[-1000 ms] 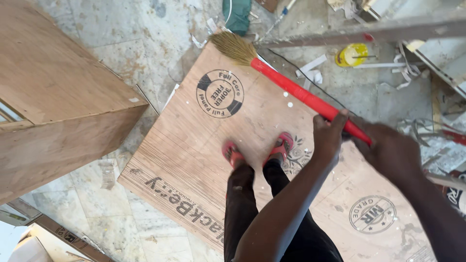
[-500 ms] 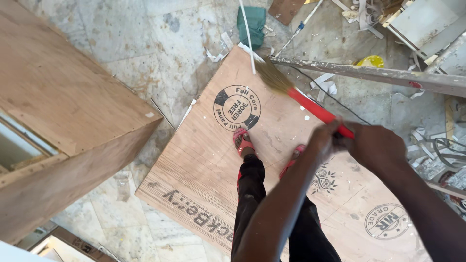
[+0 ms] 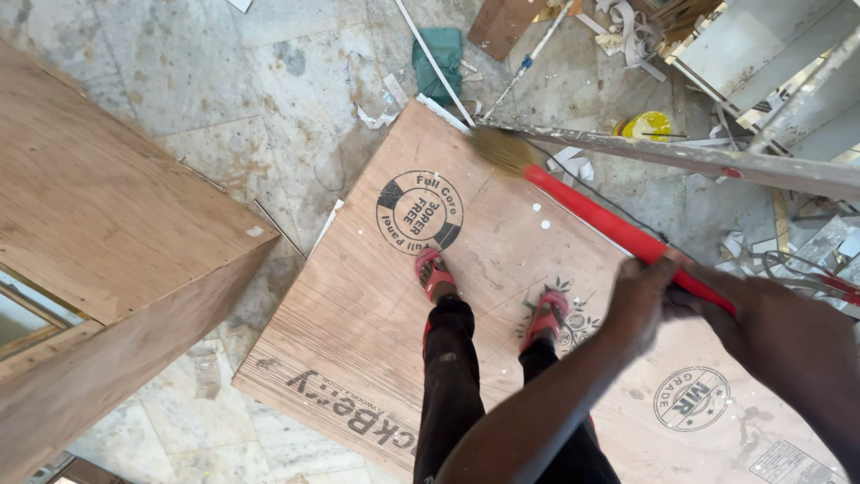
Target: The person sweeps a large wooden panel and the surrounding tiled floor using a red broom. They move debris from the panel onto the floor and then sweep the area around stacked materials.
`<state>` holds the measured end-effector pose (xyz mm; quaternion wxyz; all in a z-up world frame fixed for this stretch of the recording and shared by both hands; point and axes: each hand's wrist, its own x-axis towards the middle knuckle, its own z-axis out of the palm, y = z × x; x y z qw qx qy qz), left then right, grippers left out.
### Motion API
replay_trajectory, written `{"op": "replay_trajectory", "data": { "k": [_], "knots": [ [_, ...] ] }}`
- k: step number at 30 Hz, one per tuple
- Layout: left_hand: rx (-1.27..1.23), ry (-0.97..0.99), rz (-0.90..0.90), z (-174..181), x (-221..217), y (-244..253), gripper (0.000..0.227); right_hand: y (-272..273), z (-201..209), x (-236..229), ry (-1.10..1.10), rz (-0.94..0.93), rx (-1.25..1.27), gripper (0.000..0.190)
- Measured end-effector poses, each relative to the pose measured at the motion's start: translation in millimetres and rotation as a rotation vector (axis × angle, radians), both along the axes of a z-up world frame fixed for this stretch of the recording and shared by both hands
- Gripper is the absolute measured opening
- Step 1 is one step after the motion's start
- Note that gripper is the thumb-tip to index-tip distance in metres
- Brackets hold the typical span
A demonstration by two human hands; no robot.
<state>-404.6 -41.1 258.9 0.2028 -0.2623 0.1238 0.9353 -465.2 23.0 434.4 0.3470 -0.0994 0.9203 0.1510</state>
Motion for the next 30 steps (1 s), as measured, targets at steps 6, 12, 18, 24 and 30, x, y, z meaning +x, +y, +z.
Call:
{"op": "replay_trajectory", "data": {
  "k": [6,12,18,24,30],
  "knots": [
    [-0.122,-0.108,-0.107,-57.3,1.3,26.4,0.038,27.5,-45.5,-4.5,-0.082,-0.176,-0.062,0.052],
    [0.222,-0.085,-0.288,-113.9,62.8,181.2,0.051,136.3,-58.8,17.6,-0.213,-0.102,0.16,0.04],
    [0.311,-0.121,-0.254,-102.3,93.7,367.7,0.053,241.2,-24.6,47.5,-0.245,0.064,0.365,0.026],
    [0.609,-0.142,-0.005,-54.3,151.0,428.5,0.042,297.8,-44.0,98.0,-0.206,0.167,0.322,0.023],
    [0.401,-0.273,0.179,-115.6,137.5,388.8,0.019,283.1,-81.6,92.2,-0.195,0.117,0.152,0.024]
  ]
}}
